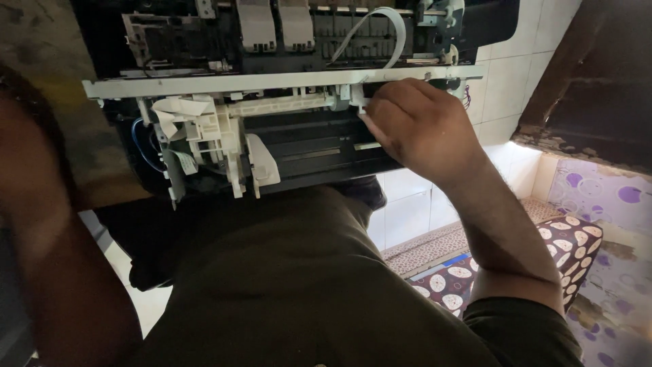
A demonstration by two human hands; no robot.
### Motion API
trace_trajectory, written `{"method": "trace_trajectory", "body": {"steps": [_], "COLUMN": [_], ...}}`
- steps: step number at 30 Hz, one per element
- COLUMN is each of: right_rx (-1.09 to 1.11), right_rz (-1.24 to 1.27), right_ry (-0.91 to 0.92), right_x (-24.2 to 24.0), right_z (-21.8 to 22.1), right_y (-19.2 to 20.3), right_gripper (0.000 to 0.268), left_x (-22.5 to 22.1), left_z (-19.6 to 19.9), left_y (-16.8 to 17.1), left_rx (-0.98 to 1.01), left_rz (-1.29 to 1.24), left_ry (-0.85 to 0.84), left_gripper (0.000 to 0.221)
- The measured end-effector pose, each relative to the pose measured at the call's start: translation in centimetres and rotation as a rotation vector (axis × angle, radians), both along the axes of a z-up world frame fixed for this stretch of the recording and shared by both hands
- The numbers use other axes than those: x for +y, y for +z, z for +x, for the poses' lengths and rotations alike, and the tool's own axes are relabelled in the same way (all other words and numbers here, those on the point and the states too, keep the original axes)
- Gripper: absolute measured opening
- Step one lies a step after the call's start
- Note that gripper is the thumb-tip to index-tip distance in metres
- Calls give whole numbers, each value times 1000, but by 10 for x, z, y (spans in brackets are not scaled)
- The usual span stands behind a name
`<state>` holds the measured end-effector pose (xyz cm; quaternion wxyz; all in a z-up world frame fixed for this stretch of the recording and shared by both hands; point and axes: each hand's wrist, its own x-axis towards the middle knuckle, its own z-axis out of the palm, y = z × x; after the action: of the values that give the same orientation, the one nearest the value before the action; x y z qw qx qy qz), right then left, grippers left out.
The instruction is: Disassembling a printer by removing screws and internal components using a screwdriver
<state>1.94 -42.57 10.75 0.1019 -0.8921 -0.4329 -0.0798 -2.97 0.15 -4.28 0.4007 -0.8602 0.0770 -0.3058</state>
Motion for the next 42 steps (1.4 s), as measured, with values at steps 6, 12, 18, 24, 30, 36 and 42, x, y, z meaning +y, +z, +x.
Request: {"method": "trace_trajectory", "body": {"steps": [6, 12, 18, 24, 30, 36, 42], "right_rx": [-7, -45, 5, 11, 5, -24, -11], "right_rz": [-5, 19, -42, -115, -136, -79, -38], "right_ry": [-45, -34, -46, -26, -6, -30, -64], "right_x": [2, -7, -11, -12, -13, -9, -9], "right_z": [0, -1, -4, -4, -3, -4, -3], "right_y": [3, -11, -6, -4, -3, 3, 0], "right_gripper": [10, 11, 17, 25, 23, 18, 18], "left_x": [-6, -13, -18, -25, -28, -32, -37], "left_z": [6, 8, 12, 11, 21, 15, 19], "left_y": [11, 22, 33, 45, 49, 60, 70], "left_rx": [16, 40, 55, 76, 96, 116, 138], "left_rz": [60, 121, 177, 228, 275, 323, 380], "left_ry": [-12, -22, -29, -26, -18, -8, -7], "left_gripper": [24, 24, 23, 23, 24, 24, 25]}}
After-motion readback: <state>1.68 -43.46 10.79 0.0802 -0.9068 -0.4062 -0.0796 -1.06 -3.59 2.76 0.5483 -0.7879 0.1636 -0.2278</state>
